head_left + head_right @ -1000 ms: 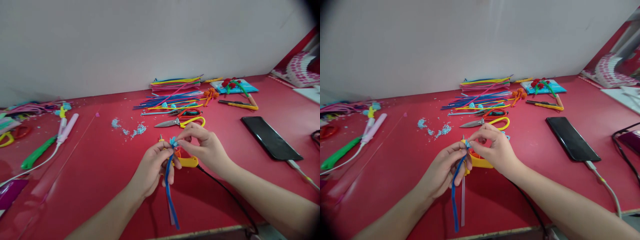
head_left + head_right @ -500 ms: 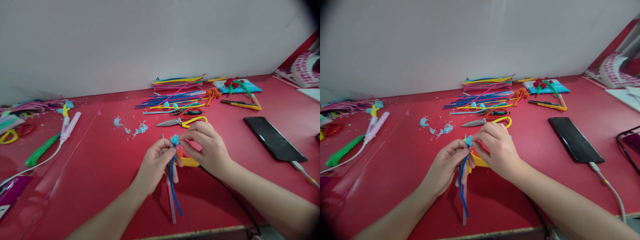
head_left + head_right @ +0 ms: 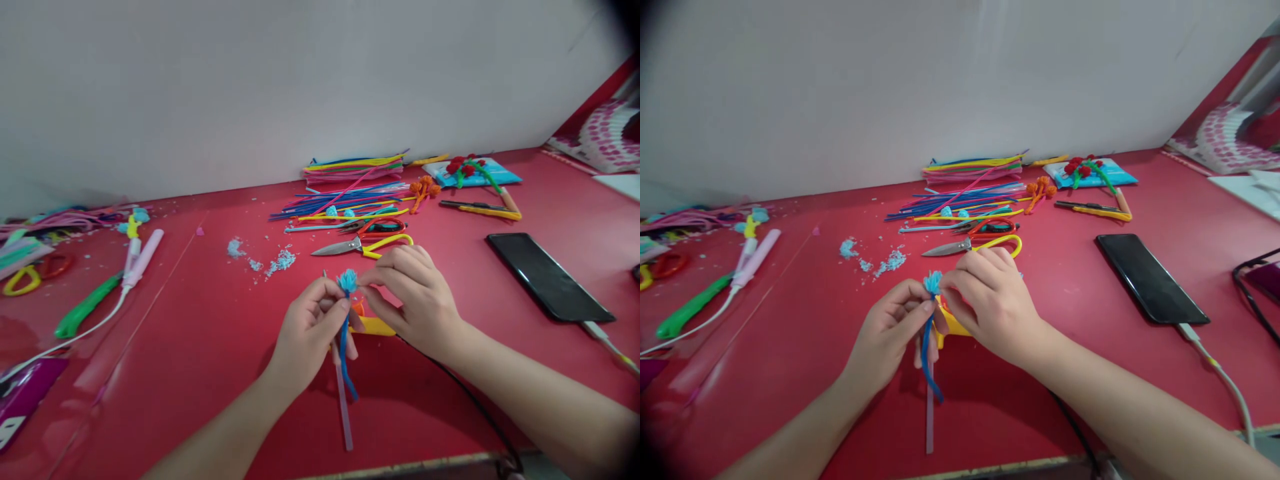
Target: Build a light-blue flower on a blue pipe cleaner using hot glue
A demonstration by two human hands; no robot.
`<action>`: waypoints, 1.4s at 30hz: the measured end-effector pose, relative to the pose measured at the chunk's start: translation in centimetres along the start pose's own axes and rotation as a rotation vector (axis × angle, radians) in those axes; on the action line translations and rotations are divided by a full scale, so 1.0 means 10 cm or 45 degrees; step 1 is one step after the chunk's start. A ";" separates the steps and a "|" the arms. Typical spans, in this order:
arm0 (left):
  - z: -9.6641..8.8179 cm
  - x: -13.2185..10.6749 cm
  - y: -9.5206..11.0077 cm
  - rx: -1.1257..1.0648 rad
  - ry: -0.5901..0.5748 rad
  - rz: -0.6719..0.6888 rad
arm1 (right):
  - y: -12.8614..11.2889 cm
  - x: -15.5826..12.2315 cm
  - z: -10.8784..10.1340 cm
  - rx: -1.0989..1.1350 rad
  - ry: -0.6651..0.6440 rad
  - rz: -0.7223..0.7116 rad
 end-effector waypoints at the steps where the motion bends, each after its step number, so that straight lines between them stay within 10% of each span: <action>1: -0.01 -0.01 0.02 0.001 0.021 0.023 | 0.00 0.00 -0.04 0.040 0.030 0.019; 8: -0.18 -0.14 0.31 0.047 0.168 0.472 | 0.18 -0.06 -0.13 0.538 0.205 0.322; 16: -0.18 -0.55 0.71 0.815 0.537 1.263 | 0.14 -0.09 0.17 0.997 -0.008 0.513; 22: -0.09 -0.64 0.79 1.002 0.563 1.357 | 0.04 -0.07 0.10 0.919 -0.012 0.429; 27: -0.27 -0.60 0.78 0.644 0.644 1.153 | 0.03 -0.07 0.15 0.871 -0.022 0.429; 42: -0.14 -0.32 0.61 0.203 0.120 0.817 | -0.06 0.04 0.07 0.502 0.019 -0.046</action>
Point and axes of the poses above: each hand's wrist, its own x-axis towards the middle knuckle, its own z-axis out of the palm, y = z × x, the point moved 10 cm from there along x, towards the middle knuckle, and after that the axes turned 6 degrees about -z, right-handed, at the moved point
